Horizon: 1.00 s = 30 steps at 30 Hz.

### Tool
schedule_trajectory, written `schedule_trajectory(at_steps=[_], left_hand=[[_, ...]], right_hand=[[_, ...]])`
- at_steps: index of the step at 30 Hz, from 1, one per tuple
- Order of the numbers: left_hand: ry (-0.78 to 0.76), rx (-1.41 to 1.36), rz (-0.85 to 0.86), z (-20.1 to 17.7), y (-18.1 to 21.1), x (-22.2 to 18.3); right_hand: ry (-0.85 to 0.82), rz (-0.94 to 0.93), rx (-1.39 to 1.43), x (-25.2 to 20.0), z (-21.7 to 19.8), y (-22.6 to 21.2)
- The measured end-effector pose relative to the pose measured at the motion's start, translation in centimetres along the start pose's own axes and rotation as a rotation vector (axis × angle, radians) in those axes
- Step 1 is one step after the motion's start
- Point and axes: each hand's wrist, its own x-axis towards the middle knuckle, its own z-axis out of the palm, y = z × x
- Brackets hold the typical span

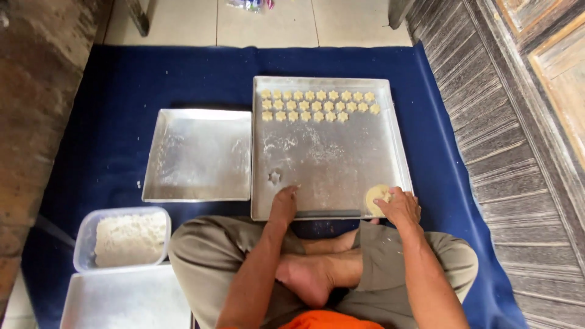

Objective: Manually shaping dough into small star-shaped pastries and arranging them on a baking tray.

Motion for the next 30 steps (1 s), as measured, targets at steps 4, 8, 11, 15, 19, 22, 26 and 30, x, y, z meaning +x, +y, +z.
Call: schedule_trajectory(at_steps=[4,8,11,15,19,22,26,30], left_hand=[[0.112,-1.931,-0.484,-0.2,-1.0,-1.0],[0.14,-2.1,-0.546,-0.5,-1.5,-1.5],[0.152,-2.22,-0.572,-0.9,-1.3,-2.5],[0.133,-2.195,-0.569,-0.5,-1.8,-2.0],[0.18,-2.093,-0.552,-1.4,-2.2,-2.3],[0.243,-2.071,-0.522,-1.8,-1.7,-2.1],[0.442,-1.528,-0.355,-4.8,-0.7,-2.9],[0.288,-1.461,-0.109,-10.0,2.5,-1.4]], right_hand=[[-0.188,0.099,-0.078,0.6,1.6,1.5],[-0.155,0.135,-0.1,-0.5,1.2,0.8],[-0.194,0.116,-0.075,-0.6,1.3,1.5],[-0.245,0.106,-0.013,-3.2,-2.5,-1.6],[-0.139,0.079,0.003,0.7,2.7,2.2],[0.01,-0.035,0.088,-0.8,1.9,0.7],[0.186,-0.049,0.33,-0.2,2.7,0.2],[0.151,0.11,0.328,2.5,5.3,2.0]])
